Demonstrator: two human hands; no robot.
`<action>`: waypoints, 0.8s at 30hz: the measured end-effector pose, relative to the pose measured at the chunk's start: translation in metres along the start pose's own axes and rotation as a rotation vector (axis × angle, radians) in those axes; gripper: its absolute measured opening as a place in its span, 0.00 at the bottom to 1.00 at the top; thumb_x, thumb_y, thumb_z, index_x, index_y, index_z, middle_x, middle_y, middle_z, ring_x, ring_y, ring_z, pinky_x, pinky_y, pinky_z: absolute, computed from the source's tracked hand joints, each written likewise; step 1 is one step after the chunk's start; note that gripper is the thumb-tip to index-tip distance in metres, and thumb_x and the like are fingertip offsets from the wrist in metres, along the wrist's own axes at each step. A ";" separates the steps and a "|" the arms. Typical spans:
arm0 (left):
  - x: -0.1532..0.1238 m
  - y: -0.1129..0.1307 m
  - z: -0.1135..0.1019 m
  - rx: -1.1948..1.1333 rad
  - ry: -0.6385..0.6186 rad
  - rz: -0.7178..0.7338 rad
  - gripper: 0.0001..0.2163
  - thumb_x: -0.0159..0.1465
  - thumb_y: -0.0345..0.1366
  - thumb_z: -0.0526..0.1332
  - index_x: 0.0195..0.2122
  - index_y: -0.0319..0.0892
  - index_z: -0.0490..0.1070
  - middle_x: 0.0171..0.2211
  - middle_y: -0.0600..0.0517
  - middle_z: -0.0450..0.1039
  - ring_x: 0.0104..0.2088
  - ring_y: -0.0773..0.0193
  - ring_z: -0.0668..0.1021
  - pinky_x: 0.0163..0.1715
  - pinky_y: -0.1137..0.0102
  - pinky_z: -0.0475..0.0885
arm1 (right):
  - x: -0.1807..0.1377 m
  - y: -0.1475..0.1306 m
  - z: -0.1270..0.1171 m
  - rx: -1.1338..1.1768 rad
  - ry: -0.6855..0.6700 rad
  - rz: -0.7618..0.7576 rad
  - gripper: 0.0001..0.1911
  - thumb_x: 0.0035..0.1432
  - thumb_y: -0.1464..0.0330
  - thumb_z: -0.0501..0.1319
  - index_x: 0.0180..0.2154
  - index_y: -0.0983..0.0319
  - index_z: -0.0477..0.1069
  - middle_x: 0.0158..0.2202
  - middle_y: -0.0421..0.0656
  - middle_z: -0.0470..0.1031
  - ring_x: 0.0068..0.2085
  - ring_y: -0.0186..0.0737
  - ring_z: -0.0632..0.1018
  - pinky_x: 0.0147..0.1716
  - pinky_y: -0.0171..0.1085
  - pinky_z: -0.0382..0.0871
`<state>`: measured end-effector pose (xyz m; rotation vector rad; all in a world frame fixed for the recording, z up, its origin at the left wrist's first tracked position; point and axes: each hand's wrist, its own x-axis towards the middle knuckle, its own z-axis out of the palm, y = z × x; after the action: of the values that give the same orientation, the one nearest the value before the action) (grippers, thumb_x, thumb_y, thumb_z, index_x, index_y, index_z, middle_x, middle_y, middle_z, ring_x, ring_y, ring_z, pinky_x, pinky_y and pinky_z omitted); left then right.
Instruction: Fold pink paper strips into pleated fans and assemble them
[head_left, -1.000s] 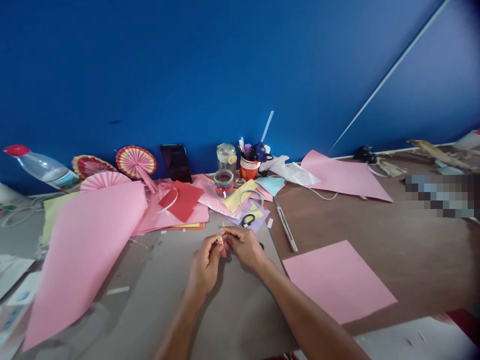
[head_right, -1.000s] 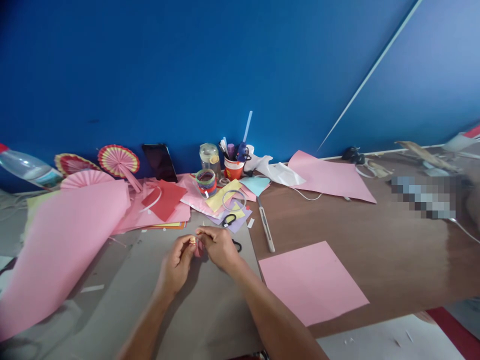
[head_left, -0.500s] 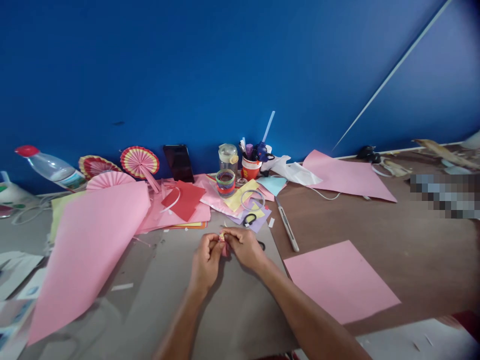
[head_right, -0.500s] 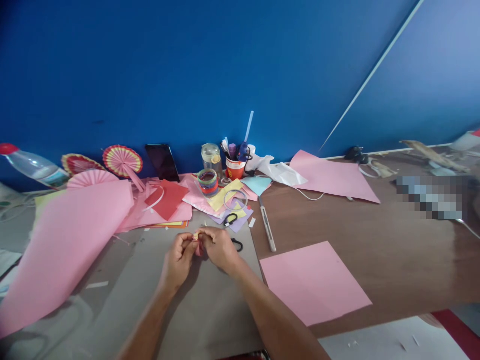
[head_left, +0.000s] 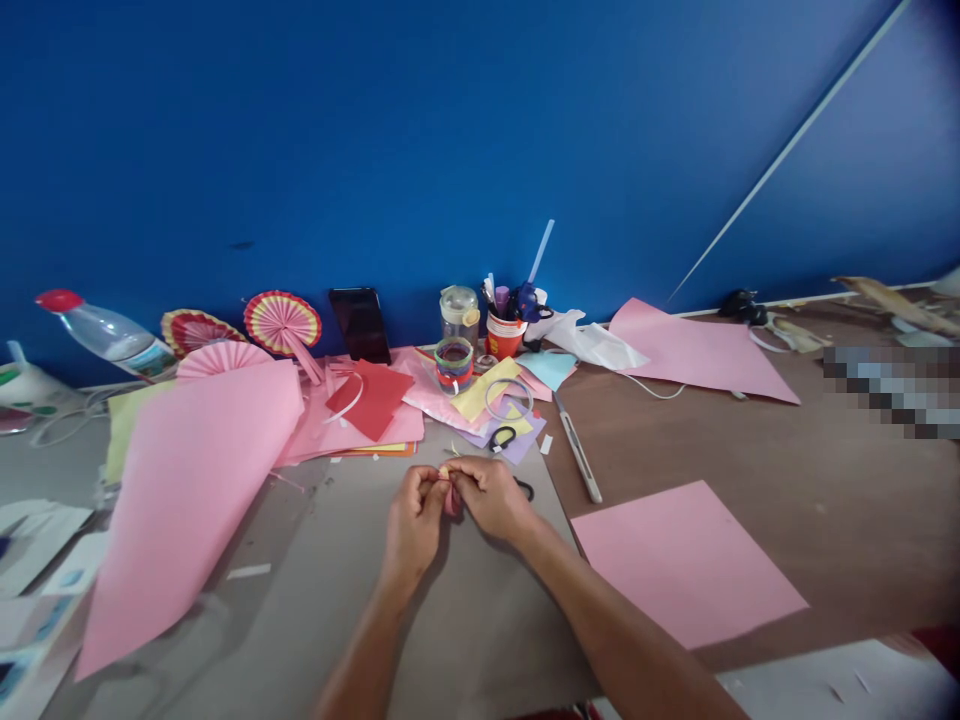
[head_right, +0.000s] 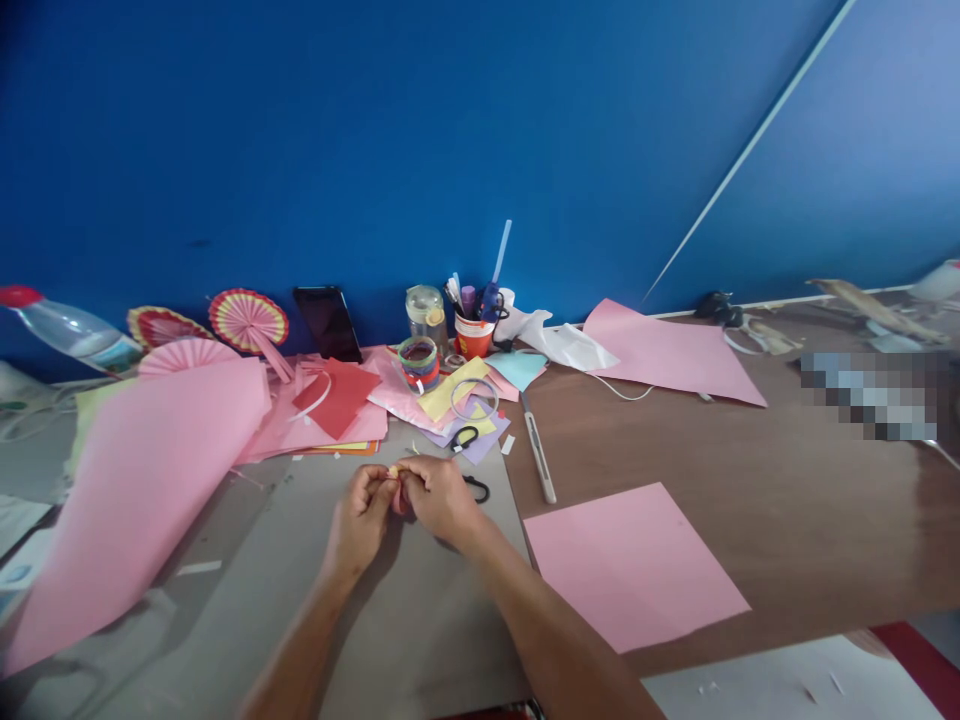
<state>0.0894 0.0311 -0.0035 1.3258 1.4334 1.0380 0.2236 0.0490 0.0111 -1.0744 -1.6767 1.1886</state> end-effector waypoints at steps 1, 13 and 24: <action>0.000 0.000 0.000 -0.001 0.011 0.003 0.07 0.61 0.40 0.56 0.33 0.42 0.64 0.21 0.57 0.71 0.22 0.67 0.73 0.24 0.74 0.65 | 0.000 -0.001 0.000 -0.014 -0.001 -0.002 0.15 0.57 0.75 0.49 0.21 0.61 0.64 0.21 0.37 0.69 0.25 0.32 0.69 0.30 0.31 0.61; -0.002 0.003 0.004 0.003 0.101 -0.043 0.05 0.57 0.37 0.56 0.30 0.42 0.66 0.21 0.56 0.71 0.23 0.65 0.74 0.24 0.73 0.67 | -0.002 -0.005 0.003 -0.005 0.004 0.063 0.07 0.52 0.70 0.57 0.23 0.62 0.64 0.21 0.35 0.62 0.24 0.30 0.63 0.24 0.30 0.55; -0.002 -0.004 0.007 -0.051 0.000 -0.051 0.08 0.60 0.40 0.56 0.29 0.42 0.63 0.18 0.58 0.68 0.20 0.67 0.71 0.22 0.74 0.64 | -0.002 0.008 0.011 0.069 0.106 0.197 0.10 0.54 0.66 0.58 0.22 0.61 0.65 0.16 0.36 0.68 0.20 0.32 0.69 0.22 0.31 0.61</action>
<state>0.0954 0.0289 -0.0093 1.2464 1.4251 1.0340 0.2153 0.0458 0.0004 -1.2588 -1.4644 1.2804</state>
